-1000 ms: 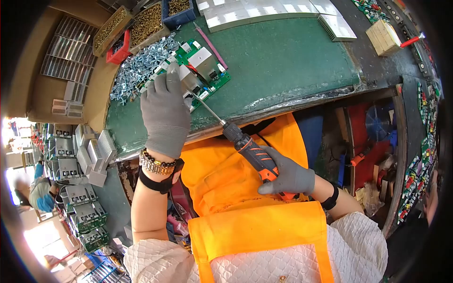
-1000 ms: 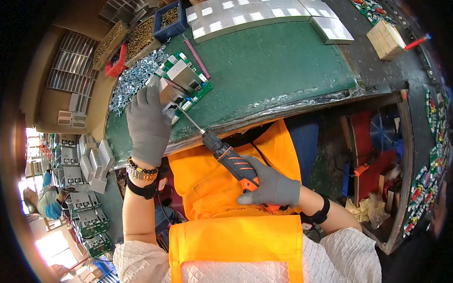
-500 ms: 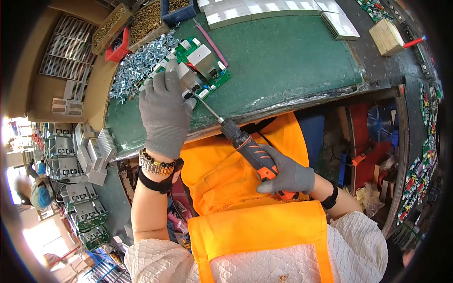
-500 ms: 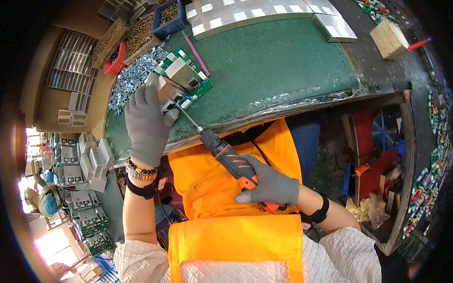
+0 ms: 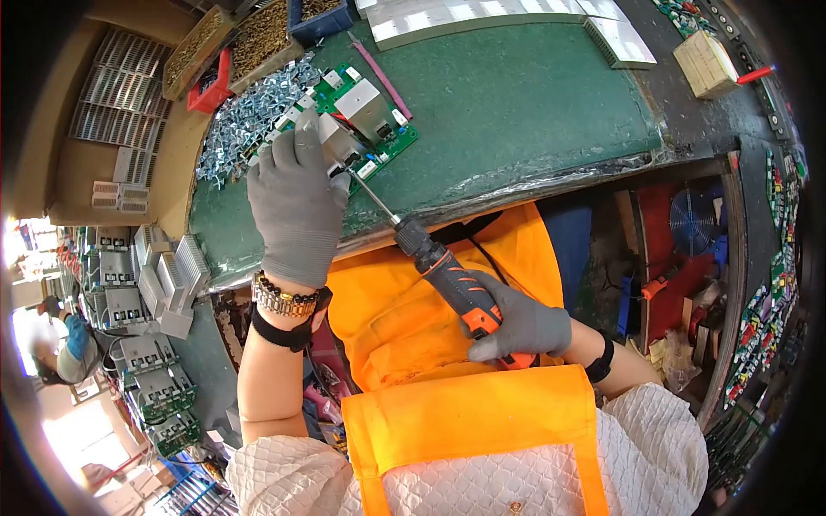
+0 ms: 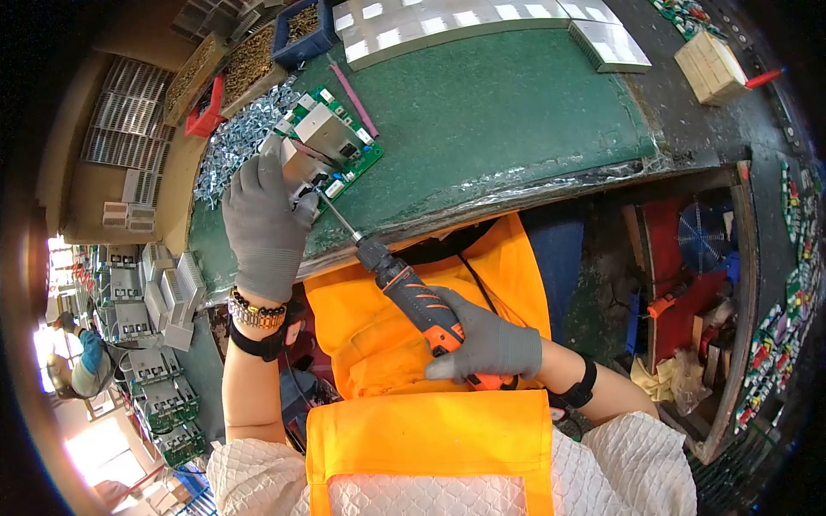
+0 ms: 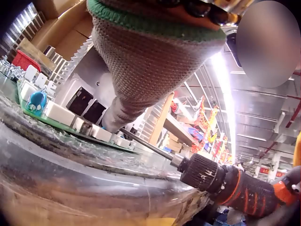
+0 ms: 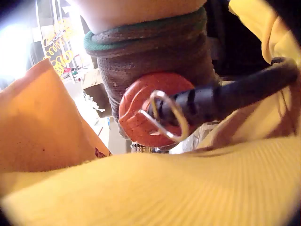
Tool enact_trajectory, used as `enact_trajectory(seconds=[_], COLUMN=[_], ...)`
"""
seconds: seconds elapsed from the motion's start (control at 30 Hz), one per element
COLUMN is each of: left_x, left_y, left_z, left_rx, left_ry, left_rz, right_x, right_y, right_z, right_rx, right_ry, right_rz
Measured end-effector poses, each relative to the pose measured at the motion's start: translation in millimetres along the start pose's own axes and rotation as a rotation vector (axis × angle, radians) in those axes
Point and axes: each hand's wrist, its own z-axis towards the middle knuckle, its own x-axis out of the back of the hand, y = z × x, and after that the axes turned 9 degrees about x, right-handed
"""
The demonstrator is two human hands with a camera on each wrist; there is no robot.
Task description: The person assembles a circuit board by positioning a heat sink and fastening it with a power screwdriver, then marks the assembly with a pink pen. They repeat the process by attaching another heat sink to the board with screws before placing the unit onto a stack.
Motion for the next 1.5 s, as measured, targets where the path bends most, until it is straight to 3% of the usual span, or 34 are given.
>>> enact_trajectory(seconds=[0.47, 0.77, 1.03, 1.17, 1.27, 1.33, 1.37, 1.43, 1.5], left_x=[2, 0, -2, 4, 5, 4, 4, 4, 3], left_y=[2, 2, 0, -3, -14, -16, -16, -14, -15], left_z=[-1, 0, 0, 2, 4, 5, 6, 8, 8], left_rx=[0.012, -0.003, -0.02, -0.03, -0.133, -0.155, -0.156, -0.146, -0.152], left_ry=[-0.028, 0.0, 0.002, -0.01, -0.061, -0.043, -0.047, -0.049, -0.039], left_rz=[0.028, 0.037, 0.039, -0.019, -0.046, -0.155, -0.155, -0.202, -0.199], right_x=[-8, -10, -6, -8, -4, 7, 8, 5, -2], right_y=[-2, -2, 8, 1, 0, 4, 3, -7, -9], right_z=[1, 1, 6, 3, 3, 1, 1, 2, -1], right_rx=[-0.059, -0.05, 0.082, 0.029, 0.006, -0.014, -0.016, -0.07, -0.022], right_ry=[0.009, 0.016, 0.032, 0.035, 0.05, -0.237, -0.237, -0.142, -0.039], right_rz=[0.056, 0.034, -0.031, -0.043, -0.129, 0.686, 0.69, 0.234, 0.206])
